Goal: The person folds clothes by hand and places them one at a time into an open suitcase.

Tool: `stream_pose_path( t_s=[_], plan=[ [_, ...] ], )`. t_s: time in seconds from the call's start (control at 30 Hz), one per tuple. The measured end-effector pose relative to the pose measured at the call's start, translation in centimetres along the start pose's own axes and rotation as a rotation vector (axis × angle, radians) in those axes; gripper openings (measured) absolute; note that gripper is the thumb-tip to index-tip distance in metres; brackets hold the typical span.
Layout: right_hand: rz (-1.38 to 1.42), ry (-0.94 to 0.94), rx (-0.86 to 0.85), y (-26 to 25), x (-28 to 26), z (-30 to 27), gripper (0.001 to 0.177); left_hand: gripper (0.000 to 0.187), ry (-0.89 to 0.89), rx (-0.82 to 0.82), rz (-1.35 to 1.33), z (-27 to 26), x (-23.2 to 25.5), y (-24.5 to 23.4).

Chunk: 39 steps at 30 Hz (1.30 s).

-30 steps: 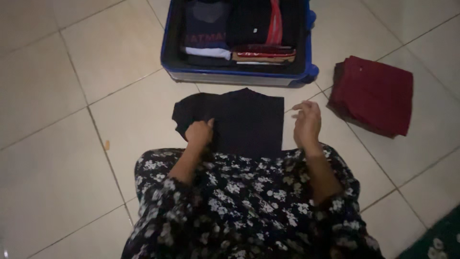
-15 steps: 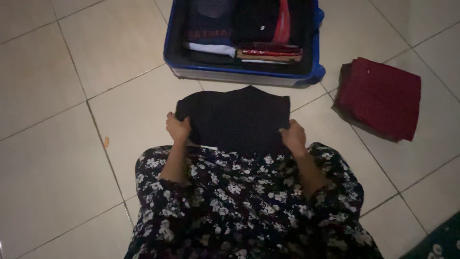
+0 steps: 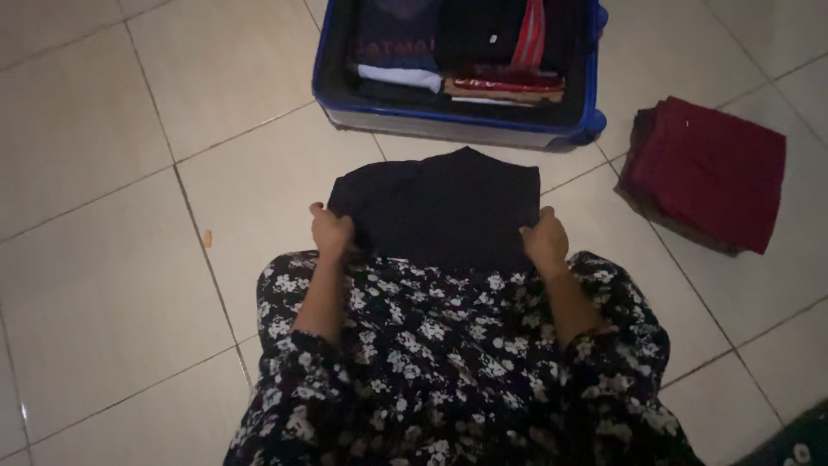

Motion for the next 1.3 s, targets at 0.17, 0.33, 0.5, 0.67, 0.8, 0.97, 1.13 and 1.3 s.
stream_pose_path(
  t_s=[0.17,0.33,0.5,0.67,0.8,0.97,1.13,1.3],
  plan=[
    [-0.145,-0.456,0.26,-1.9,-9.1,-5.5,0.054,0.072,-0.148,-0.065,-0.073,0.2,-2.1,2.8],
    [-0.064,-0.554,-0.21,5.6,-16.1,-9.5,0.063,0.067,-0.115,0.045,-0.034,0.8,-2.7,2.8],
    [-0.132,-0.791,-0.125,10.9,-18.0,-11.4,0.05,0.042,-0.162,0.013,-0.192,0.4,-3.8,3.0],
    [0.113,-0.567,-0.211,13.2,-13.9,-7.1,0.027,0.036,-0.154,-0.168,-0.012,0.9,-3.7,4.1],
    [0.462,-0.159,-0.243,12.0,-9.7,-3.7,0.033,0.038,-0.309,-0.233,-0.102,0.3,-5.0,5.3],
    [0.726,0.18,-0.133,9.5,-6.2,-3.6,0.035,0.032,-0.073,-0.285,-0.097,0.7,-2.8,6.0],
    [0.919,0.184,0.05,8.6,-3.3,-0.9,0.032,0.024,-0.083,-0.193,-0.301,1.9,-1.9,5.7],
    [1.588,0.067,0.351,5.9,1.6,2.5,0.023,0.01,-0.215,-0.41,-1.498,1.5,-1.0,7.9]
  ],
)
Point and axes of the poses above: each hand's wrist, its own z-axis towards the middle knuckle, its own y-axis out of the palm, x = y × z, the point moved 8 cm from there along z, towards the middle knuckle, and after that the axes turned 7 degrees about -x, right-handed, at the moved point
